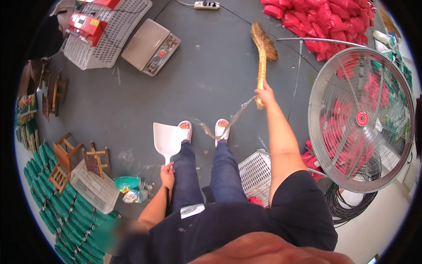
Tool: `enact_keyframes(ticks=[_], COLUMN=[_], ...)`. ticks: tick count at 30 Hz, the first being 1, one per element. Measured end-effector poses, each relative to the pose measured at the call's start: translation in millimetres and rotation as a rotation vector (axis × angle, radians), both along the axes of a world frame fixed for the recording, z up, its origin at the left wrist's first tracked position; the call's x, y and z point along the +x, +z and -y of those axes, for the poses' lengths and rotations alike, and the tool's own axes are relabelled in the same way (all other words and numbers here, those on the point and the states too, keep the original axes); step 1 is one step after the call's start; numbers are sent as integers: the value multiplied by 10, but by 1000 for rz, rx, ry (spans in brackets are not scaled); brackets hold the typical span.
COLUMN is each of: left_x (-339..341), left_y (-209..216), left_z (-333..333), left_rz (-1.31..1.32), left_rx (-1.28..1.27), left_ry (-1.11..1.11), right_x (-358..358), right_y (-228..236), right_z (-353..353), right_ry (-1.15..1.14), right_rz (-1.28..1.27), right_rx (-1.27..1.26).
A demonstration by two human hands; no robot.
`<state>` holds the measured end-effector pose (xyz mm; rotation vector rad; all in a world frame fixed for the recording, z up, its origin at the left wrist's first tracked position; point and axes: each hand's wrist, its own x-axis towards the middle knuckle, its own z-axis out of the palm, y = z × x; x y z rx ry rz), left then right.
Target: The person sweeps a cluttered floor using a broom and dustpan, moving debris into the dustpan. They navigate around stacks of red and green packages, plastic crates, and a digital scale, occasionally lifting the scale to sweep underneath it.
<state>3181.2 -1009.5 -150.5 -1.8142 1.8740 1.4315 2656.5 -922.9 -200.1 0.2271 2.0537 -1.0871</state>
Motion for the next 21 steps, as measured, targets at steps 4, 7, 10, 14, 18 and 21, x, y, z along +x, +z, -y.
enact_keyframes(ticks=[4,7,10,14,18,21], left_x=[633,965,948,1008,790,214], left_y=[40,190,461,584,459,486], left_z=[-40,118,380,615,717,780], left_rz=[5,24,-70,-63,28,48], left_rx=[-11,144,234,196,83,103], left_ry=[159,317,478,510,524,713], right_x=[1312,2104,2159,1702,369,-1002], right_y=[-70,523,1408,1951,1893,1508], right_z=[-21,-417,-511,-570,148,1202], right_ry=[551,631,530,489,491,375], right_rz=[-58,7,159,-72,-171,-5], right_rx=[319,281,126,42,53,-45])
